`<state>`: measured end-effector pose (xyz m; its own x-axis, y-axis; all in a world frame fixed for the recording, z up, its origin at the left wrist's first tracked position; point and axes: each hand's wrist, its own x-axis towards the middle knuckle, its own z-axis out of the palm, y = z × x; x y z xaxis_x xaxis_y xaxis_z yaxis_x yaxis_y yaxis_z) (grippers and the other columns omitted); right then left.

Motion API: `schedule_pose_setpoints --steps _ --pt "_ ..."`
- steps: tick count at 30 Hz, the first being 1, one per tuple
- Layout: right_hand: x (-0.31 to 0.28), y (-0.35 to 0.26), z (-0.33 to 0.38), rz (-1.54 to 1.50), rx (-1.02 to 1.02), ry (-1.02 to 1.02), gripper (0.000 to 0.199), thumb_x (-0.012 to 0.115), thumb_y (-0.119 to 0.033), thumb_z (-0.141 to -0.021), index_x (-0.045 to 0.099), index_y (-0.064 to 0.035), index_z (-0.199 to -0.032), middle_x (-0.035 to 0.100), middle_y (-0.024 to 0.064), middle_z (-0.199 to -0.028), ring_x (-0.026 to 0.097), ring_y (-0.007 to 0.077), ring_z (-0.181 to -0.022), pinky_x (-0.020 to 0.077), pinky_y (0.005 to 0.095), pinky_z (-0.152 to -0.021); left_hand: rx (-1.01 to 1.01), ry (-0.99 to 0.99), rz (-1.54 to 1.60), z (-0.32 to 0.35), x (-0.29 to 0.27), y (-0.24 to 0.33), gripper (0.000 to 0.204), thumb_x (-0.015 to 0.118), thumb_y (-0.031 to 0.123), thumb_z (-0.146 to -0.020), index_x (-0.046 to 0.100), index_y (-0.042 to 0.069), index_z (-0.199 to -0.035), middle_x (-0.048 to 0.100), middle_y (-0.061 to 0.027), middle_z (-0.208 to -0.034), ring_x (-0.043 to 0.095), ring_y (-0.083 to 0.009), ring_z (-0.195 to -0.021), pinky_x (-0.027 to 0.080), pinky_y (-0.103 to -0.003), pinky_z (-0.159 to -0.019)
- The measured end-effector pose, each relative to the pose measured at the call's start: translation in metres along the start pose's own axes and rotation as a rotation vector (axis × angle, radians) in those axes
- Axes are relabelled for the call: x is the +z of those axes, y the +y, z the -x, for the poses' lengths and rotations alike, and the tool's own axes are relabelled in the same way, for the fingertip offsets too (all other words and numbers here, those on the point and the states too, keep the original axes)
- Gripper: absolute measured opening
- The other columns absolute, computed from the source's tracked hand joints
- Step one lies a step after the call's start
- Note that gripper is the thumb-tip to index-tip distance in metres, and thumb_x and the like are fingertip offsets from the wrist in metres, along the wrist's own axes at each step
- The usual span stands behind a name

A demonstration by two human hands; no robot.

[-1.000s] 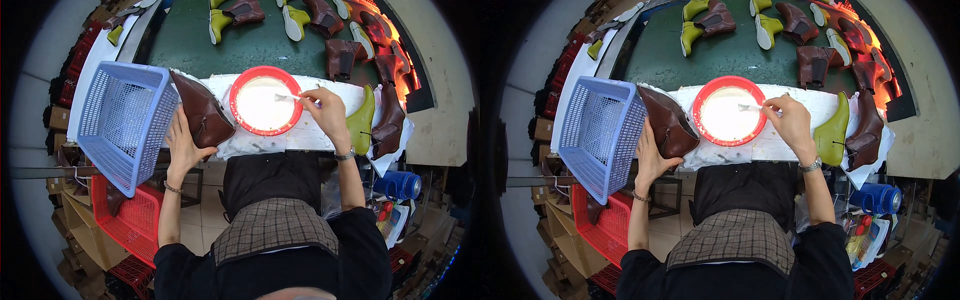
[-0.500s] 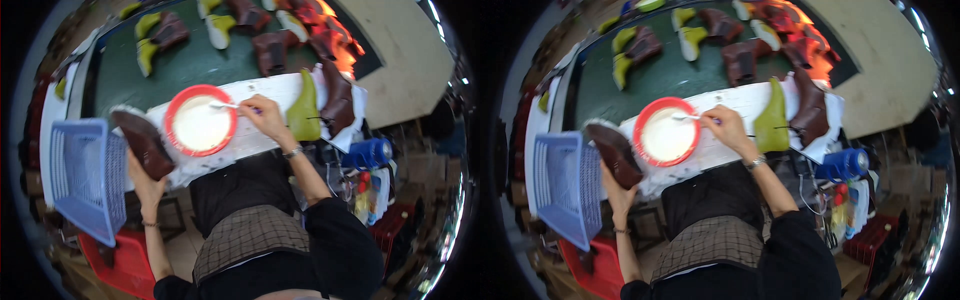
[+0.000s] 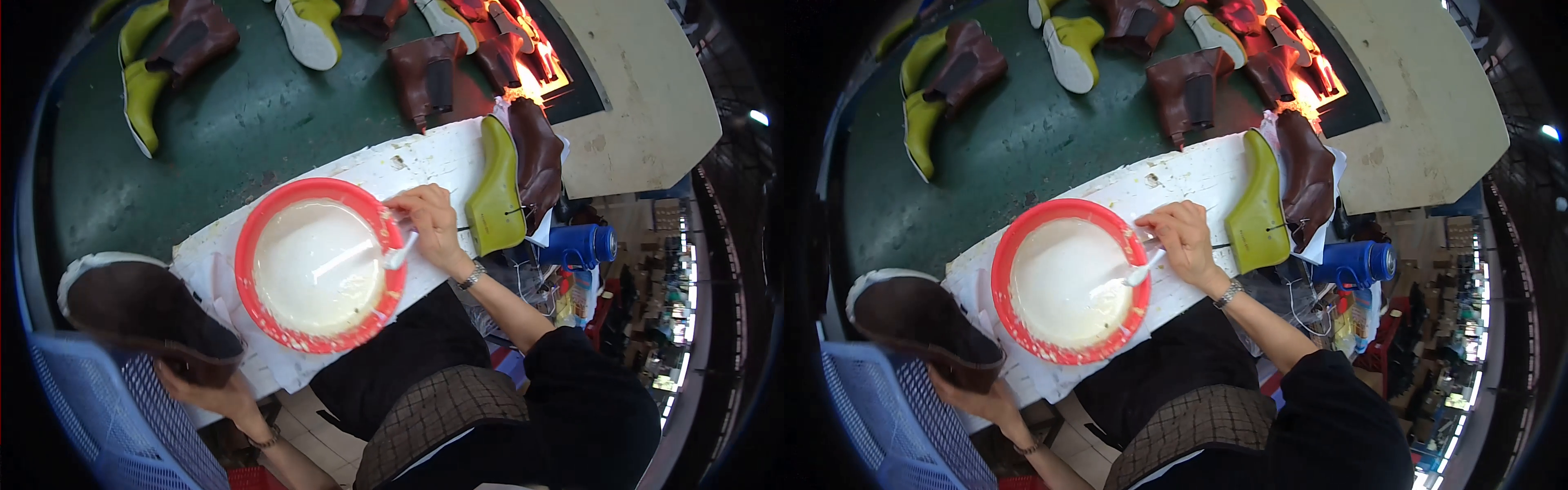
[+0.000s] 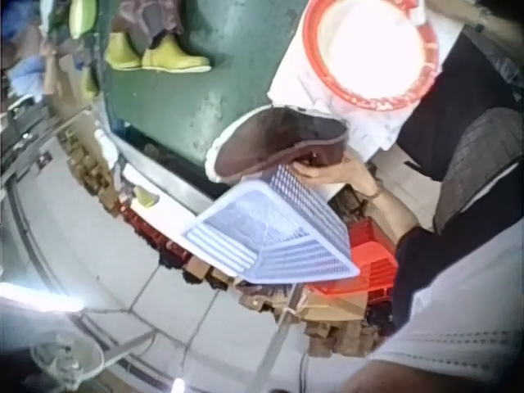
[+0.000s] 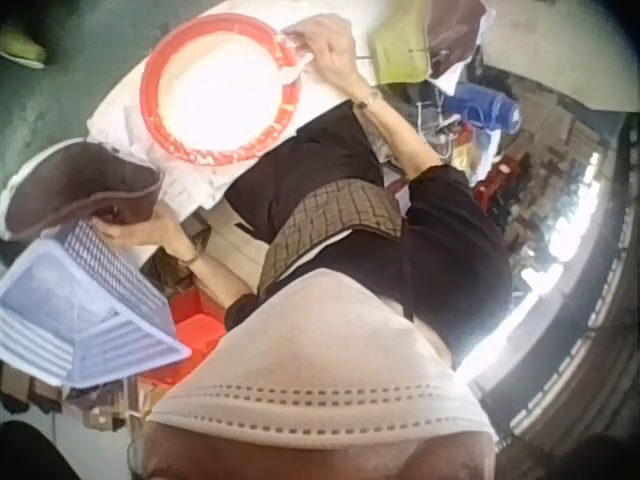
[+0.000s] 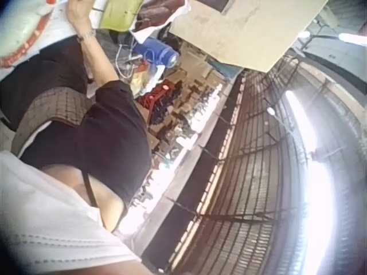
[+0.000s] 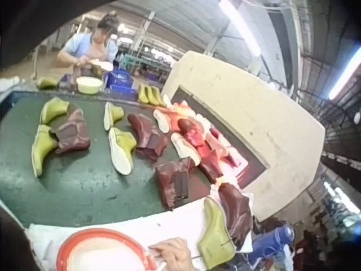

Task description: Applying white glue to the edges and interior of leather boot components using a brush and moving them onto a conveyor belt.

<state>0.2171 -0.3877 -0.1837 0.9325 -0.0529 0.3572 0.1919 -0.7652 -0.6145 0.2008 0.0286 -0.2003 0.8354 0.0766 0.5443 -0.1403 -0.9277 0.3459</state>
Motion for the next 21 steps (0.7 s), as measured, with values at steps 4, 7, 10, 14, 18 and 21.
schedule_pose_setpoints --steps 4,7,10,14,18,21 --pt "0.001 -0.008 -0.006 0.081 0.067 -0.063 0.047 0.036 -0.033 -0.103 0.074 -0.0058 -0.103 0.065 0.0097 -0.093 0.055 0.026 -0.087 0.0367 0.0383 -0.088 -0.176 -0.025 0.246 0.015 0.001 -0.012 0.099 0.081 0.015 -0.084 0.015 -0.006 -0.155 0.027 -0.0283 -0.155 0.039 -0.0427 -0.138 0.035 -0.05 -0.116" --pt "0.003 -0.009 -0.003 0.168 0.129 -0.117 0.054 0.032 -0.039 -0.103 0.074 -0.0048 -0.102 0.065 0.0105 -0.092 0.055 0.0258 -0.087 0.0375 0.0387 -0.088 -0.397 -0.048 0.357 0.044 0.025 -0.038 0.103 0.08 0.009 -0.083 0.009 -0.007 -0.156 0.025 -0.031 -0.156 0.036 -0.0449 -0.141 0.033 -0.051 -0.117" --pt "0.003 -0.003 0.001 0.162 0.185 -0.148 0.063 0.028 -0.046 -0.104 0.074 -0.0036 -0.101 0.065 0.0107 -0.092 0.054 0.0253 -0.086 0.0388 0.038 -0.086 -0.43 -0.112 0.376 0.064 0.042 -0.051 0.103 0.08 0.01 -0.083 0.009 -0.007 -0.156 0.025 -0.031 -0.156 0.036 -0.0449 -0.141 0.033 -0.051 -0.116" --pt "0.005 -0.005 0.003 0.159 0.269 -0.156 0.074 0.023 -0.056 -0.104 0.075 -0.0036 -0.098 0.064 0.0091 -0.092 0.052 0.0226 -0.086 0.0397 0.0359 -0.084 -0.439 -0.179 0.392 0.073 0.055 -0.06 0.103 0.08 0.01 -0.083 0.009 -0.007 -0.156 0.025 -0.0309 -0.156 0.036 -0.0449 -0.141 0.033 -0.051 -0.116" --pt "0.002 -0.001 0.005 0.175 0.289 -0.135 0.078 0.022 -0.06 -0.104 0.075 -0.0034 -0.096 0.064 0.0087 -0.091 0.052 0.0217 -0.085 0.0418 0.0339 -0.079 -0.438 -0.22 0.411 0.079 0.064 -0.065 0.104 0.08 0.011 -0.082 0.009 -0.007 -0.156 0.025 -0.0308 -0.157 0.036 -0.0448 -0.141 0.033 -0.051 -0.116" --pt "0.009 -0.014 -0.01 0.201 0.248 -0.157 0.078 0.022 -0.06 -0.105 0.074 -0.003 -0.096 0.065 0.0093 -0.09 0.053 0.0213 -0.084 0.043 0.033 -0.075 -0.433 -0.243 0.403 0.085 0.063 -0.072 0.104 0.08 0.011 -0.082 0.009 -0.008 -0.156 0.024 -0.0307 -0.157 0.036 -0.0448 -0.141 0.033 -0.051 -0.116"
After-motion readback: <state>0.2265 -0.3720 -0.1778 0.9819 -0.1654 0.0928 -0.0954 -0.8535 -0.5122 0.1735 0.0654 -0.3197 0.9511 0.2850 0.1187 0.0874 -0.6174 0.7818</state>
